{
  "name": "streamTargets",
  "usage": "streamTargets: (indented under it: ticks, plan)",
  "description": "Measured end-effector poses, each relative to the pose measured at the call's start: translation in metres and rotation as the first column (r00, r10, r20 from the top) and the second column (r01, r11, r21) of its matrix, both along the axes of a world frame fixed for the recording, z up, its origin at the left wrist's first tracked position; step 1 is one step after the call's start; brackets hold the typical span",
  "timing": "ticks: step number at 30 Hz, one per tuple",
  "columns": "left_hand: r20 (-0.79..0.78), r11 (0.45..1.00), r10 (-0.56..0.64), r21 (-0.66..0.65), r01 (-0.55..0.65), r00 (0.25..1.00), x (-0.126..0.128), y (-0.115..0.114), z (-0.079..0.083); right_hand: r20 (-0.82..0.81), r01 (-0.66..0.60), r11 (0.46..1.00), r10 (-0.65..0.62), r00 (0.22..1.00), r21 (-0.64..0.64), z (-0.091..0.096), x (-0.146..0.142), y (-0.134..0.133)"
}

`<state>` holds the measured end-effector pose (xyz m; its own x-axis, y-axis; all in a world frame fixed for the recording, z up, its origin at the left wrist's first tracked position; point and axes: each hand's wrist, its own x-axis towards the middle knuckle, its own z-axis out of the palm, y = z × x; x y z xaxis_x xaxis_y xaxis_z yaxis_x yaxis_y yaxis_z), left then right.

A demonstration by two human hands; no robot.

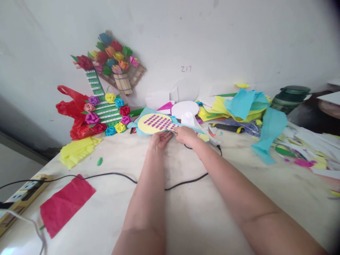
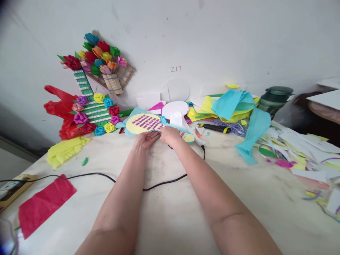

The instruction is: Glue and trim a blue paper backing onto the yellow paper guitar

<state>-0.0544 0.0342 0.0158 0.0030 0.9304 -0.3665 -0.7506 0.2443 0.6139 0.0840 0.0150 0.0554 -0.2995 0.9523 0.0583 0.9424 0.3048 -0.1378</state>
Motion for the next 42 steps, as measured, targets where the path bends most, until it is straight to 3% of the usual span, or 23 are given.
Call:
streamTargets:
  ticks: [11,20,29,42]
  plan:
    - [-0.109,0.992,0.103,0.090,-0.093,0.989,0.013,-0.003,-0.003,-0.024,0.006,1.000,-0.006,1.000,-0.019,0.001,0.000,0.001]
    - [-0.101,0.988,0.153,0.002,-0.154,0.983,0.017,-0.001,0.000,-0.021,-0.004,1.000,0.004,1.000,-0.009,0.002,0.000,0.000]
    - [-0.125,0.986,0.162,-0.004,-0.164,0.979,0.015,0.002,-0.001,-0.027,-0.007,1.000,0.007,1.000,-0.013,0.002,-0.001,0.000]
    - [-0.151,0.987,0.150,-0.026,-0.155,0.977,0.016,0.000,0.004,-0.076,-0.035,0.991,0.045,0.996,0.128,-0.003,-0.011,-0.005]
